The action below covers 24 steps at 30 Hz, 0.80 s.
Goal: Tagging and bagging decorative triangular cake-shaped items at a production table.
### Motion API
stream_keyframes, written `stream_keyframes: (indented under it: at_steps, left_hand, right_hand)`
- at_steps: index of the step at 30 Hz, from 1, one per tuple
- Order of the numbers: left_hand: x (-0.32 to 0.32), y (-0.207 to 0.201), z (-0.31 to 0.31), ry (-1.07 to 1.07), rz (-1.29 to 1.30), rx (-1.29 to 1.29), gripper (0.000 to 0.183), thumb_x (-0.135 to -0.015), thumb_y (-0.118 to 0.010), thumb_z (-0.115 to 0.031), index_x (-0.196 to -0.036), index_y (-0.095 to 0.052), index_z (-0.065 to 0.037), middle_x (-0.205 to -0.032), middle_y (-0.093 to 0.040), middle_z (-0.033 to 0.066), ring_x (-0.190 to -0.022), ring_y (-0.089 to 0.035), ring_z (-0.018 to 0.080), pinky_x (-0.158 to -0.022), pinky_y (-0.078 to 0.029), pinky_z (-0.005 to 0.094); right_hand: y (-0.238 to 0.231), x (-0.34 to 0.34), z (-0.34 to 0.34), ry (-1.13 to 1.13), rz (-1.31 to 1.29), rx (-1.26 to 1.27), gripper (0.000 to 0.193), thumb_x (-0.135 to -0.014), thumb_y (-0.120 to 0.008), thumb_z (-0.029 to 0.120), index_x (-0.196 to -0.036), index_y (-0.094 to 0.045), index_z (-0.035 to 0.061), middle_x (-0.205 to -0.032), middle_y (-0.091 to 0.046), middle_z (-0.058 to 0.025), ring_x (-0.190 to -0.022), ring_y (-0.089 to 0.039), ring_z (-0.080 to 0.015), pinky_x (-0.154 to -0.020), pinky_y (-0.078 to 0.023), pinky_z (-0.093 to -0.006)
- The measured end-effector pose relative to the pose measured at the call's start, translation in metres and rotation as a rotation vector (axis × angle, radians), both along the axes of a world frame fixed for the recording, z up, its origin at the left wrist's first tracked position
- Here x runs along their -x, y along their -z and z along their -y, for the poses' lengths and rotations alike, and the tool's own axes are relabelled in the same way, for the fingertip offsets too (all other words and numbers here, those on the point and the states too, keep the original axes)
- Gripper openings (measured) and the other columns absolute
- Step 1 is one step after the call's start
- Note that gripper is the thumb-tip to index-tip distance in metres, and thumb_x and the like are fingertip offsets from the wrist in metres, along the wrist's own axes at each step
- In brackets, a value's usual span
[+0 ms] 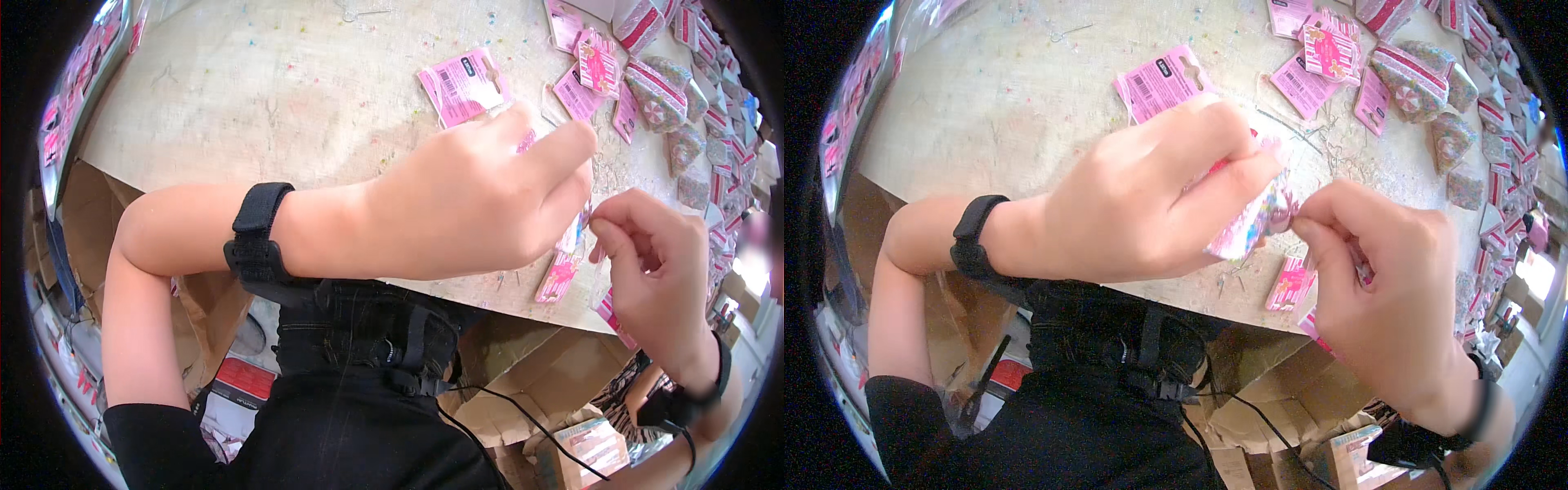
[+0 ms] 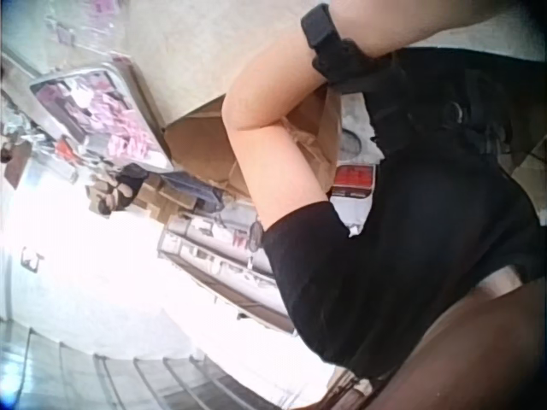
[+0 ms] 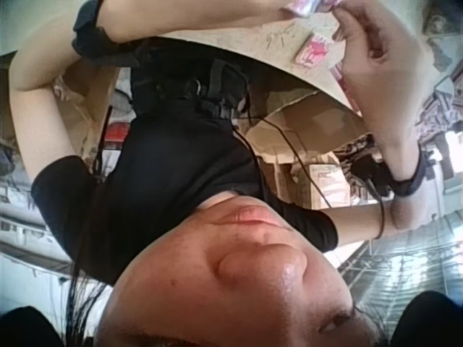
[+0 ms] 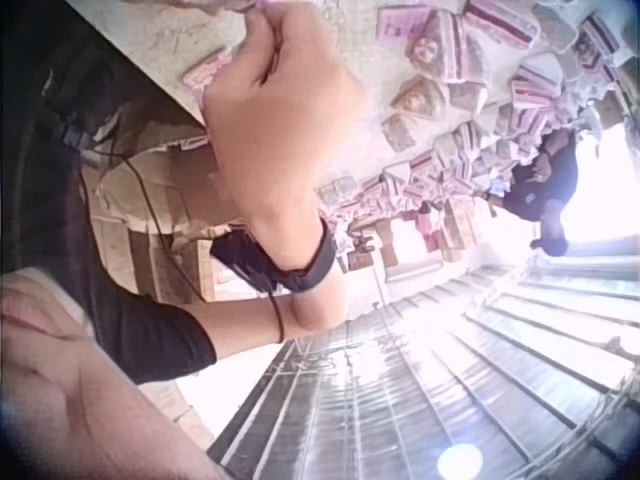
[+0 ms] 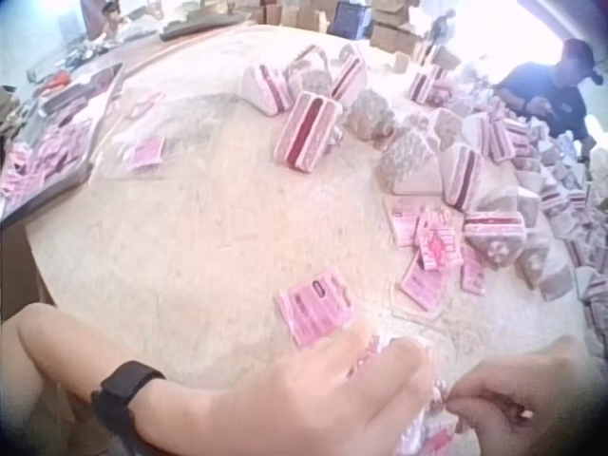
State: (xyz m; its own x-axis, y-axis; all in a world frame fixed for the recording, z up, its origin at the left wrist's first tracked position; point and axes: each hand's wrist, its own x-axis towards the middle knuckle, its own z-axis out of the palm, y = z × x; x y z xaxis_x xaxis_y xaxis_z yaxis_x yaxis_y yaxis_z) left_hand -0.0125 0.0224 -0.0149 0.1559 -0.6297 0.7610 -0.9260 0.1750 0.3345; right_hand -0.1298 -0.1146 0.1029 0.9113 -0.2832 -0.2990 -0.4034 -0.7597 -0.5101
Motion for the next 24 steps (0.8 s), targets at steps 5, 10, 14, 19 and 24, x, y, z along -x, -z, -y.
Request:
stream_keyframes:
  at_steps: [5, 10, 14, 19, 24]
  left_hand:
    - [-0.005, -0.001, -0.003, 0.065, -0.051, 0.005, 0.013, -0.065, -0.064, -0.009, -0.074, -0.059, -0.001, -0.090, -0.050, 0.0096, -0.064, -0.053, 0.0218, -0.046, -0.047, 0.0276]
    - [-0.007, -0.004, -0.003, 0.027, -0.037, -0.035, 0.024, -0.066, -0.066, -0.009, -0.088, -0.060, 0.000, -0.091, -0.051, 0.0098, -0.069, -0.056, 0.0228, -0.055, -0.051, 0.0301]
    - [-0.011, -0.014, -0.002, 0.190, -0.311, -0.062, 0.048, -0.069, -0.080, -0.013, -0.111, -0.063, 0.001, -0.087, -0.054, 0.0096, -0.069, -0.058, 0.0206, -0.057, -0.051, 0.0297]
    - [-0.020, -0.003, -0.003, 0.375, -0.571, -0.228, 0.051, -0.064, -0.084, -0.019, -0.106, -0.059, 0.000, -0.096, -0.055, 0.0110, -0.081, -0.062, 0.0248, -0.067, -0.052, 0.0329]
    - [-0.026, -0.025, -0.001, 0.412, -0.554, -0.299, 0.052, -0.064, -0.084, -0.010, -0.111, -0.064, 0.000, -0.097, -0.063, 0.0122, -0.086, -0.064, 0.0258, -0.074, -0.053, 0.0325]
  right_hand:
    - [0.004, 0.013, -0.008, -0.120, 0.079, 0.157, 0.009, -0.081, -0.065, -0.003, -0.087, -0.059, 0.0018, -0.067, -0.059, -0.0158, -0.056, -0.060, -0.0328, -0.051, -0.045, -0.0365]
    - [0.008, 0.016, -0.013, -0.188, 0.147, 0.216, 0.013, -0.084, -0.059, -0.009, -0.095, -0.058, -0.0008, -0.071, -0.063, -0.0143, -0.059, -0.063, -0.0280, -0.053, -0.048, -0.0314]
    - [0.010, 0.024, 0.001, -0.354, 0.266, 0.376, 0.015, -0.083, -0.062, -0.004, -0.097, -0.058, 0.0004, -0.076, -0.062, -0.0141, -0.058, -0.062, -0.0275, -0.052, -0.048, -0.0339]
    - [0.014, 0.035, 0.002, -0.233, 0.456, 0.564, 0.008, -0.081, -0.066, -0.006, -0.086, -0.062, -0.0008, -0.072, -0.064, -0.0142, -0.056, -0.062, -0.0218, -0.050, -0.047, -0.0280]
    - [0.014, 0.064, -0.010, 0.456, 0.501, -0.081, 0.011, -0.074, -0.068, -0.009, -0.079, -0.065, 0.0012, -0.069, -0.067, -0.0101, -0.055, -0.061, -0.0131, -0.051, -0.046, -0.0228]
